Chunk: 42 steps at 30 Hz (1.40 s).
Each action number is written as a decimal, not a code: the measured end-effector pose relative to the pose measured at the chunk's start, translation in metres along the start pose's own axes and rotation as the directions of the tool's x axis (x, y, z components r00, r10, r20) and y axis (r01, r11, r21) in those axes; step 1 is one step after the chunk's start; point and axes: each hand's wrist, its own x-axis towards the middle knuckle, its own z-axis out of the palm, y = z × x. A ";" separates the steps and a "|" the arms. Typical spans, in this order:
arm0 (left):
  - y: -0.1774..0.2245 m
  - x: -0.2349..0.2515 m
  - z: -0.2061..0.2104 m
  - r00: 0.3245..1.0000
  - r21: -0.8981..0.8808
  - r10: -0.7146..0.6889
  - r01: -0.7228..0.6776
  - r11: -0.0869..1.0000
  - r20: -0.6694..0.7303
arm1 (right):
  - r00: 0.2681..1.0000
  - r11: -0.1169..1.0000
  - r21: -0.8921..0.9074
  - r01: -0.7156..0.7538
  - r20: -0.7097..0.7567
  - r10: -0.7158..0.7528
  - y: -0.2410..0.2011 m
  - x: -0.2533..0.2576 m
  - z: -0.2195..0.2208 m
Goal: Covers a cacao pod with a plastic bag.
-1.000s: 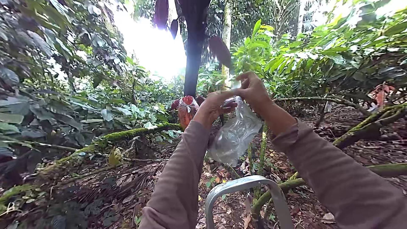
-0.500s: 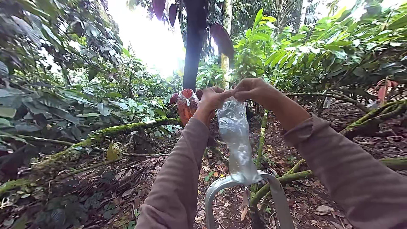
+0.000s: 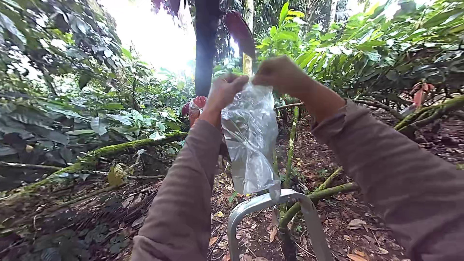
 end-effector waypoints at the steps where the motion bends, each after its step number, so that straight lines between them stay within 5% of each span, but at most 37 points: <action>1: 0.000 0.003 -0.003 1.000 0.005 0.010 -0.011 1.000 0.002 | 0.999 0.998 0.039 -0.039 0.019 0.038 -0.004 0.003 -0.003; 6: -0.011 0.005 -0.013 1.000 -0.102 0.002 -0.001 0.995 0.008 | 0.993 0.884 0.461 -0.083 -0.031 0.110 -0.014 0.013 0.000; 9: -0.018 0.002 -0.011 1.000 -0.171 0.001 -0.001 0.985 -0.001 | 0.993 0.824 0.563 -0.071 -0.036 0.110 -0.010 0.015 0.007; 15: -0.015 -0.002 -0.003 0.997 -0.457 -0.072 0.051 0.888 -0.029 | 0.970 0.840 0.502 -0.206 0.219 0.107 0.003 0.010 0.004; 21: -0.016 0.005 0.006 0.996 -0.596 -0.074 0.030 0.802 -0.050 | 0.971 0.793 0.568 -0.220 0.053 0.231 0.009 0.013 -0.004; 26: -0.022 0.014 0.011 0.994 -0.609 -0.112 0.079 0.789 -0.016 | 0.986 0.679 0.730 -0.074 -0.049 0.161 0.012 0.016 -0.006; 35: -0.026 0.017 0.010 0.999 -0.620 0.005 -0.035 0.784 -0.050 | 0.967 0.711 0.673 -0.204 0.251 0.040 0.016 0.015 -0.001; 40: -0.009 0.005 0.016 1.000 -0.796 -0.007 0.023 0.605 0.023 | 0.978 0.756 0.627 -0.185 0.196 0.076 0.017 0.018 -0.006; 42: -0.013 0.007 0.012 0.996 -0.788 0.031 0.048 0.614 0.085 | 0.987 0.719 0.679 -0.149 0.148 0.065 0.022 0.021 -0.008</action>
